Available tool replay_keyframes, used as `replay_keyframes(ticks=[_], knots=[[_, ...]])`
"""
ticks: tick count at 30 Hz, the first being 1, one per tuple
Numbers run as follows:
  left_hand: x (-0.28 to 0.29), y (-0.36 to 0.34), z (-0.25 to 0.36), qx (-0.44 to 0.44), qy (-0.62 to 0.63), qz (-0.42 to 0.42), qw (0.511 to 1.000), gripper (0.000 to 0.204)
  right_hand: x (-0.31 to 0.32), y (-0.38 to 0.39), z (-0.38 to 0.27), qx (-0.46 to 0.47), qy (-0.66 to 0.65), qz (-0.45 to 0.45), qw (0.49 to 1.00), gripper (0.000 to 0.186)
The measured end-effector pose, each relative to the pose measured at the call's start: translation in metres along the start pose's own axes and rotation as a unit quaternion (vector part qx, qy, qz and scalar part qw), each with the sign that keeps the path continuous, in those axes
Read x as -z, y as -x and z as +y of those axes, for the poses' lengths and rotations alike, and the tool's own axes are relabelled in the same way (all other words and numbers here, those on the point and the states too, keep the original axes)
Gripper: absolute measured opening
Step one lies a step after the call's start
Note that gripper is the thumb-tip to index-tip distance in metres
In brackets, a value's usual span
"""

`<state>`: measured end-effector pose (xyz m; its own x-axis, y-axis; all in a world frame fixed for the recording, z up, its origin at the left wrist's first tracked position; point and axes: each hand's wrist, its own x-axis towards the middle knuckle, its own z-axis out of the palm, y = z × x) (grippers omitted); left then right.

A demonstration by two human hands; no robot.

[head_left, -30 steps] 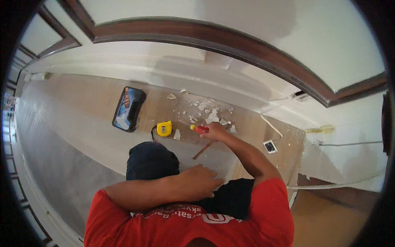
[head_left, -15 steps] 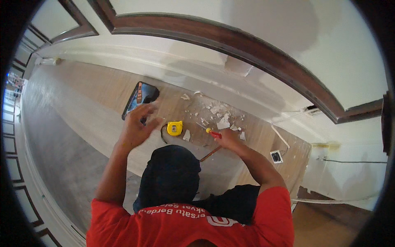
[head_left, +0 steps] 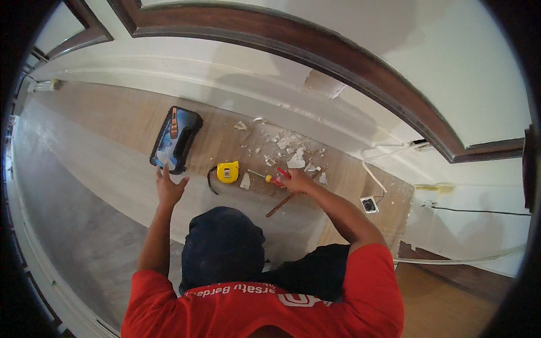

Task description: The person pulls a wire through a hole in the wall and connects it to the terminals of an electrical socket using a screwdriver.

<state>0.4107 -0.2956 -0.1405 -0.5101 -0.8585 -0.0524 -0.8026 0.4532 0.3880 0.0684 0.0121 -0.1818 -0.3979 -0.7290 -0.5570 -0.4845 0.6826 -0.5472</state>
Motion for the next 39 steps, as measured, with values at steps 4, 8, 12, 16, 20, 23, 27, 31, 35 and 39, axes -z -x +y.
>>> replay_keyframes(ticks=[4,8,12,16,20,23,27,31,35,39], knots=[[-0.009,-0.001,-0.008,0.016,0.024,0.021,0.999,0.085,0.018,-0.011,0.004,-0.134,-0.434,-0.171,0.874,0.04],[-0.016,0.007,-0.005,0.005,0.035,0.004,0.999,0.08,0.034,-0.002,-0.008,-0.115,-0.505,-0.211,0.829,0.039],[-0.023,0.015,0.006,-0.024,0.047,-0.012,0.999,0.078,0.041,0.01,-0.02,-0.1,-0.522,-0.215,0.82,0.04],[-0.028,0.026,0.026,-0.048,0.022,-0.042,0.998,0.076,0.04,0.015,-0.015,-0.075,-0.557,-0.216,0.799,0.035],[-0.027,0.036,0.043,-0.023,0.025,-0.081,0.996,0.075,0.045,0.017,-0.013,-0.058,-0.563,-0.209,0.798,0.037],[-0.029,0.039,0.042,-0.029,0.018,-0.086,0.996,0.075,0.051,0.017,-0.014,-0.062,-0.557,-0.204,0.803,0.036],[-0.03,0.039,0.043,-0.025,0.034,-0.09,0.995,0.075,0.054,0.02,-0.016,-0.086,-0.559,-0.183,0.804,0.037],[-0.033,0.038,0.031,-0.035,0.034,-0.069,0.996,0.075,0.055,0.026,-0.024,-0.094,-0.539,-0.149,0.824,0.042],[-0.032,0.035,0.023,-0.022,0.046,-0.076,0.996,0.074,0.053,0.025,-0.023,-0.084,-0.529,-0.134,0.834,0.042],[-0.034,0.036,0.008,-0.012,0.045,-0.065,0.997,0.076,0.049,0.022,-0.026,-0.091,-0.524,-0.127,0.837,0.041]])
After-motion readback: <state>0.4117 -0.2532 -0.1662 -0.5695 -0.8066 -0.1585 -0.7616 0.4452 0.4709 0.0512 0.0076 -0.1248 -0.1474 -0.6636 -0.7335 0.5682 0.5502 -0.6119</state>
